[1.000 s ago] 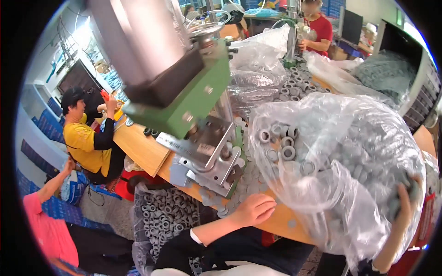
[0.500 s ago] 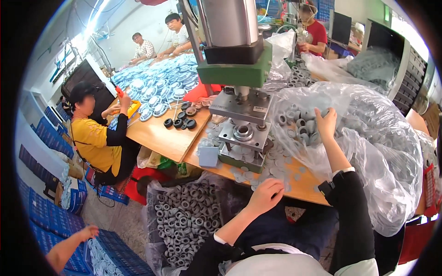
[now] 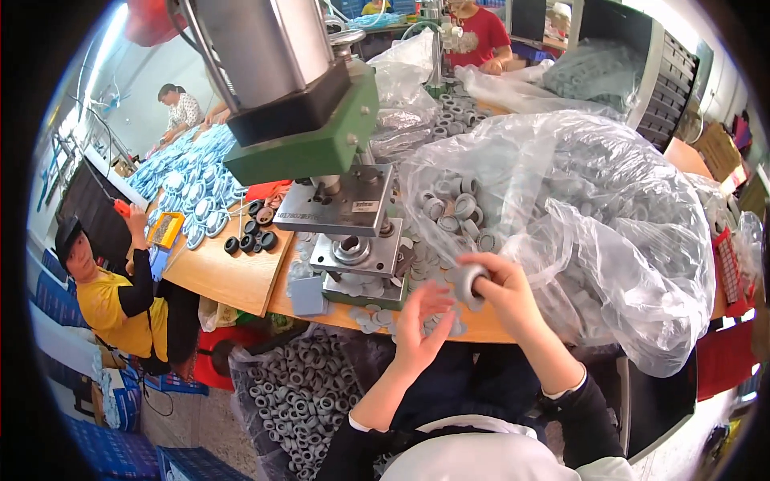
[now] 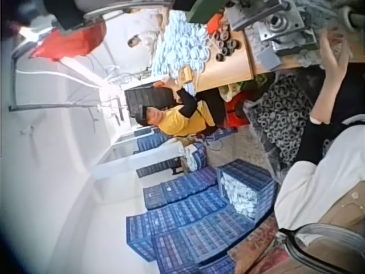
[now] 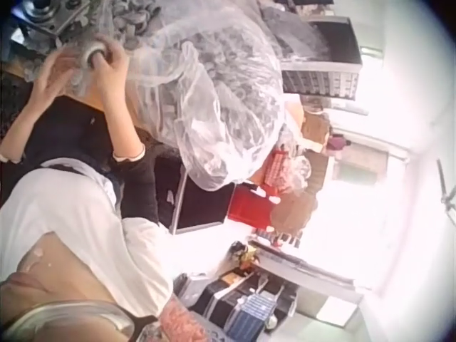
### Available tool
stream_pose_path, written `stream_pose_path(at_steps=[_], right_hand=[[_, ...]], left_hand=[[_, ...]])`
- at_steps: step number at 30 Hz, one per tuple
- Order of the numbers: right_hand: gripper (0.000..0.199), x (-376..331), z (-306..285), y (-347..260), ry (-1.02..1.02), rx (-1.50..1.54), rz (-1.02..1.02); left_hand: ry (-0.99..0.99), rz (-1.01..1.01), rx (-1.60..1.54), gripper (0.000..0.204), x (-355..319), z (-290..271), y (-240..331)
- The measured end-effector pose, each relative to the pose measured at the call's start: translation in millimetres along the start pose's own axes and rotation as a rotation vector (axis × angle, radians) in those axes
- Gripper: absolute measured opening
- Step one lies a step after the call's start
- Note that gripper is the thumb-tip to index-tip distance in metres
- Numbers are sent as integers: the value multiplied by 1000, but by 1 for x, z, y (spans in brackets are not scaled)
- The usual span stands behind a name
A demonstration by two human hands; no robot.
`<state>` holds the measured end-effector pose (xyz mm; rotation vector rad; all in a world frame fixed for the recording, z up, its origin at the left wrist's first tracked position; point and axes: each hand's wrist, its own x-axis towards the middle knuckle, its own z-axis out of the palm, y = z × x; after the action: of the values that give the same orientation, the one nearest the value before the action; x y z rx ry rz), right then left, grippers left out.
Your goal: Operating a pneumatic press to assemble small rubber components and collecting parts from the floor.
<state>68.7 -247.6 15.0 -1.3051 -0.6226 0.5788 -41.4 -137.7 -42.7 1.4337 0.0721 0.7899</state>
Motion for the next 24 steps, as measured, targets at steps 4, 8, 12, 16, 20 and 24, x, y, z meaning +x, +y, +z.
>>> stream_pose_path(at_steps=[4,8,12,16,20,24], right_hand=[[29,-14,0,17,38,-184,-83],[43,-27,2,36,-119,-274,-126],[58,-24,7,40,-176,-126,-48],[43,-13,21,1,-396,161,12],[33,-15,44,-8,-556,208,-22],[30,-25,26,3,-565,194,11]], left_hand=[[-214,84,87,70,5,6,7],[-192,278,623,66,-10,12,12],[144,206,674,52,-48,-13,5],[326,22,1069,51,-129,-90,-3],[651,-810,1732,57,-231,-174,-8],[918,-383,658,35,-212,-184,71]])
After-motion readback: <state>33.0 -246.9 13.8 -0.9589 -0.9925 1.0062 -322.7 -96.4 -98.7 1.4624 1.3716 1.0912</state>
